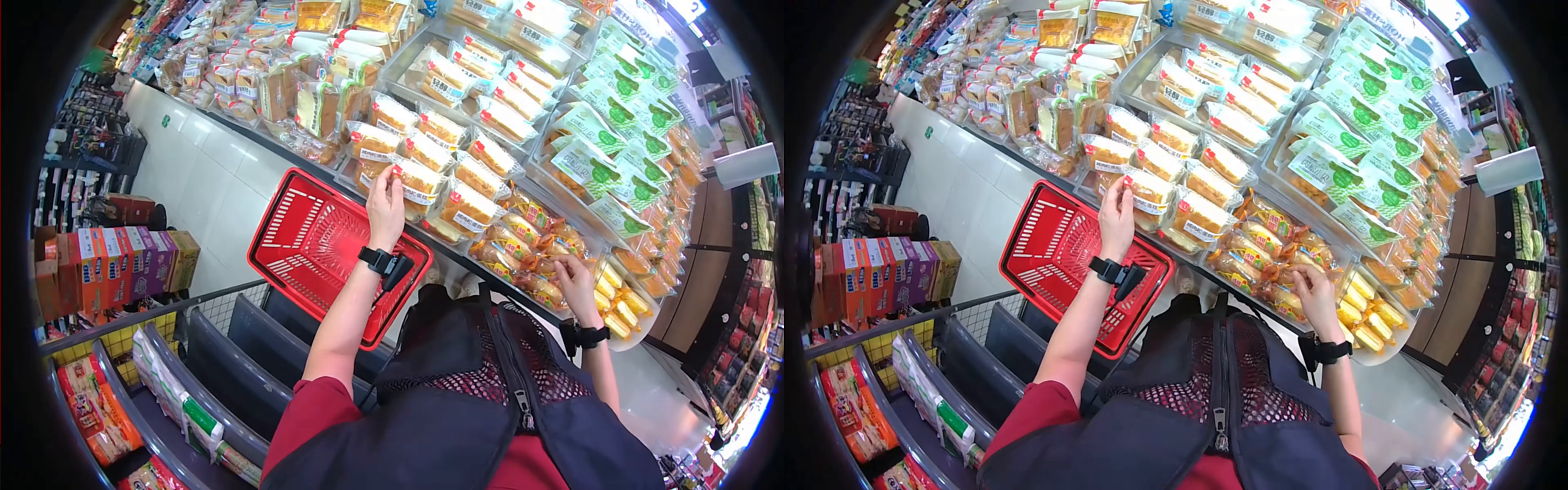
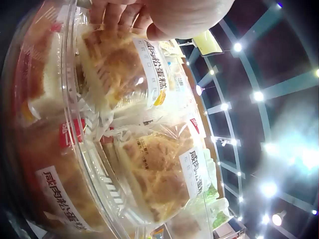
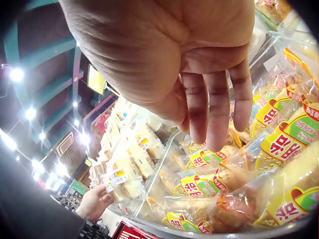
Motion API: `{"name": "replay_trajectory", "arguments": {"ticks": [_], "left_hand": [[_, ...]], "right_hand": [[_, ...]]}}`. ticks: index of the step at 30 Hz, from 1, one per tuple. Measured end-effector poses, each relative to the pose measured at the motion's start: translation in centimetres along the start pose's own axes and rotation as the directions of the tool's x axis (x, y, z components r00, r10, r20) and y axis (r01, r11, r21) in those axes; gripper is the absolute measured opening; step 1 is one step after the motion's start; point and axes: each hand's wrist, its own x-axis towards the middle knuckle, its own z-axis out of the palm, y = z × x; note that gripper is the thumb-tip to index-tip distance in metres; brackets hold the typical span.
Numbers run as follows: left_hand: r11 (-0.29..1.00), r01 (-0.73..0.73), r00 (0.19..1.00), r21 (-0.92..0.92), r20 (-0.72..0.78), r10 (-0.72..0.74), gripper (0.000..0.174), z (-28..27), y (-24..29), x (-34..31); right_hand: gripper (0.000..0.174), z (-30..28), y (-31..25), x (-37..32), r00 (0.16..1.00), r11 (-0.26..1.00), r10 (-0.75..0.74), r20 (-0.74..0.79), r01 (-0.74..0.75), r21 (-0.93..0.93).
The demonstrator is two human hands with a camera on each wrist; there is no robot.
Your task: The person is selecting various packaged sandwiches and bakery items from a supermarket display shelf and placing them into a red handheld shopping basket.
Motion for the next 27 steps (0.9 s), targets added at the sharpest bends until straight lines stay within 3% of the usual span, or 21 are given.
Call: {"name": "replay_trajectory", "arguments": {"ticks": [2,5,9,11,13,22,25,27], "left_hand": [[0.999,0.01,0.998,-0.032,0.061,-0.008,0.032,-0.3,-0.2,0.2],[0.995,0.039,0.999,-0.094,0.01,-0.038,0.038,-0.9,-0.6,0.4],[0.993,-0.052,0.977,0.108,-0.201,0.072,0.047,-1.8,-2.6,3.4],[0.99,-0.028,0.978,0.136,-0.201,0.055,0.047,-1.8,-3.2,4.6],[0.987,0.012,0.995,0.16,-0.099,0.004,0.047,-1.8,-3.3,5.3],[0.985,-0.048,0.999,0.164,0.022,0.045,0.043,-2.1,-5.1,6.9],[0.99,-0.013,1.0,0.143,0.027,0.009,0.041,-2.6,-4.8,7.4],[0.997,-0.032,0.996,0.072,-0.078,0.037,0.038,-3.0,-6.0,7.0]], "right_hand": [[0.015,0.2,-0.1,0.2,1.0,1.0,-0.01,0.009,0.01,-0.008],[0.017,0.1,0.2,-0.5,0.999,0.999,-0.03,-0.015,0.029,-0.016],[0.017,0.4,0.2,-0.5,1.0,1.0,-0.012,-0.001,0.012,-0.013],[0.017,0.3,0.0,-0.6,0.999,0.999,-0.029,0.013,0.029,-0.042],[0.017,0.6,0.2,-0.5,0.999,0.999,-0.039,0.008,0.039,-0.015],[0.015,0.7,-0.9,-0.4,1.0,0.999,-0.028,0.009,0.028,-0.016],[0.014,0.5,-2.8,0.2,0.997,0.994,-0.072,0.01,0.073,-0.084],[0.015,0.6,-4.0,0.8,0.997,0.993,-0.073,-0.018,0.071,-0.099]]}}
